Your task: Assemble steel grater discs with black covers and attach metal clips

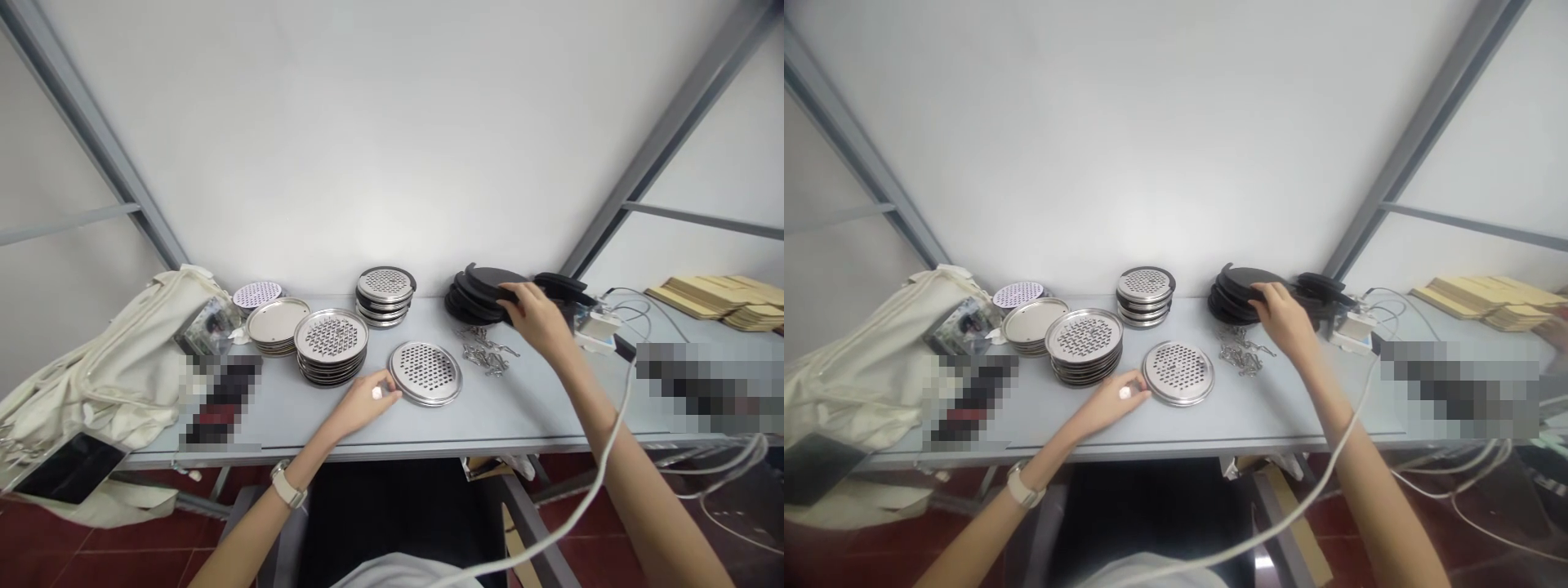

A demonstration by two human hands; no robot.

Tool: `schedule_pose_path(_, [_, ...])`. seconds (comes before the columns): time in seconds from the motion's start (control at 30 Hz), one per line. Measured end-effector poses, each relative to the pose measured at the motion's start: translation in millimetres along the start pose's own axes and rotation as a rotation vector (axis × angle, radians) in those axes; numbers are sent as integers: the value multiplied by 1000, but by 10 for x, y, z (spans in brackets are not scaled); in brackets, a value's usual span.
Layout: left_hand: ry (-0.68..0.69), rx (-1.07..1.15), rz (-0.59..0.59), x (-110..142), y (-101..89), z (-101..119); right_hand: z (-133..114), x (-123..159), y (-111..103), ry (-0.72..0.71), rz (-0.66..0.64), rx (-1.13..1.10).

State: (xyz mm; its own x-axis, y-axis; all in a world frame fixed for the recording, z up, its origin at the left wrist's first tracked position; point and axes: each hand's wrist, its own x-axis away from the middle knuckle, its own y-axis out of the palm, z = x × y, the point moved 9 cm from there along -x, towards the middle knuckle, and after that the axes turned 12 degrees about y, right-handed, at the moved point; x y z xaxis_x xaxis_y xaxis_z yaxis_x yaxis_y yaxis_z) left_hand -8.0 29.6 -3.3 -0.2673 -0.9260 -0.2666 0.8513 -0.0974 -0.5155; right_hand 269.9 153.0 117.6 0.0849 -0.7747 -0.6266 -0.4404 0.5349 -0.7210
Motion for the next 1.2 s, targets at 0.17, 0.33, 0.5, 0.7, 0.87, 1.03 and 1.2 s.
schedule_pose_path(0.17, [-16, 195, -102, 41, 163, 98, -868, 816, 96, -221, -103, -182])
schedule_pose_path(0.33, [-132, 514, -21, 56, 279, 66, -1450, 1495, 254, -414, -201, -155])
schedule_pose_path(0.5, [-412, 657, 167, 98, 346, -168, -1569, 1571, 221, -543, -277, -107])
schedule_pose_path(0.7, [-447, 780, 197, 129, 380, -228, -1491, 1541, 78, -572, -230, -164])
schedule_pose_path(0.87, [-417, 877, 198, 139, 355, -255, -459, 554, -162, -160, 74, -176])
schedule_pose_path(1.03, [-407, 889, 156, 133, 404, -266, 1130, -612, -27, 350, 88, 358])
schedule_pose_path(1.2, [-429, 917, 164, 144, 400, -271, 1907, -963, 175, 504, -43, 471])
